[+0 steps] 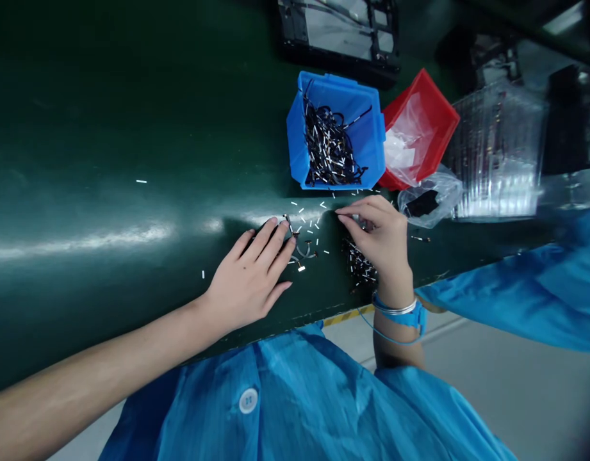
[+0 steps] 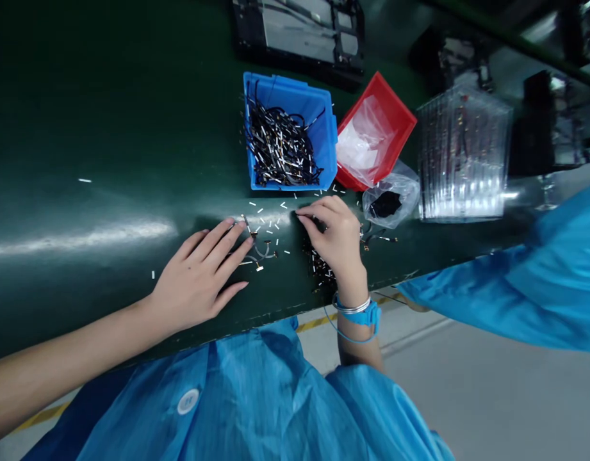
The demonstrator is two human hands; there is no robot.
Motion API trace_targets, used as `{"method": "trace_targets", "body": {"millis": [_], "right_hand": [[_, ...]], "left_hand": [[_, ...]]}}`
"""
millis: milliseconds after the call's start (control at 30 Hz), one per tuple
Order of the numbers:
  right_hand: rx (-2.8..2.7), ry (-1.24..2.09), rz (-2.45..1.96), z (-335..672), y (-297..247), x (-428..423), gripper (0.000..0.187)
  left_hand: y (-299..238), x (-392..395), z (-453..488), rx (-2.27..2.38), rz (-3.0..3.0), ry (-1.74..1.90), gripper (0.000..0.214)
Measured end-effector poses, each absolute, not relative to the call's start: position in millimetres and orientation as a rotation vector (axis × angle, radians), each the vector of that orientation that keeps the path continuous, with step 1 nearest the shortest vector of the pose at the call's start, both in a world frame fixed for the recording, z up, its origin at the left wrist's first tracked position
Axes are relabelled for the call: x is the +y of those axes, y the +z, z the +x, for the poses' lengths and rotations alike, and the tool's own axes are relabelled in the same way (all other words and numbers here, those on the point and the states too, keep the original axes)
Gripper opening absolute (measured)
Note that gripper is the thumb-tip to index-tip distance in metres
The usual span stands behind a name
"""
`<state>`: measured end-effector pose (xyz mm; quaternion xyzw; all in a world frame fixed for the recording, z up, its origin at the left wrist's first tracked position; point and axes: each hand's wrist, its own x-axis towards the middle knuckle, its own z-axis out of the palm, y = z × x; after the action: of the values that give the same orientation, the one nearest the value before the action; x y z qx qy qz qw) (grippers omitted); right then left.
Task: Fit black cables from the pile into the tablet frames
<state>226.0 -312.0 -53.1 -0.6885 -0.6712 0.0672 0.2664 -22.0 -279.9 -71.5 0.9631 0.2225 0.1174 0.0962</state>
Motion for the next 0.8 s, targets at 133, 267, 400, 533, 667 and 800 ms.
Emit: {"method": "trace_targets", "body": {"millis": [133, 267, 400, 533, 667, 800], "right_hand": [[-1.924, 0.178, -1.821, 226, -56, -308, 0.014], [-1.940, 0.152, -1.888, 226, -55, -308, 0.011], [-1.937, 0.134, -1.920, 225, -55, -310, 0.011], [-1.879, 0.097, -1.901, 217, -56, -313, 0.011], [-1.856, 0.113, -1.777, 194, -55, -316, 0.010], [-1.971, 0.200, -1.647, 173, -54, -314, 0.011]], "left_hand": [[-71, -280, -22, 0.655, 2.848, 0.344, 0.055], [-71, -280, -22, 0.653, 2.844, 0.340, 0.055], [-72, -280, -21, 0.647, 2.841, 0.355, 0.055], [-71, -280, -21, 0.656, 2.837, 0.354, 0.056], [-72, -280, -22, 0.656, 2.830, 0.344, 0.055], [-73, -280, -22, 0.650, 2.824, 0.365, 0.054]]}}
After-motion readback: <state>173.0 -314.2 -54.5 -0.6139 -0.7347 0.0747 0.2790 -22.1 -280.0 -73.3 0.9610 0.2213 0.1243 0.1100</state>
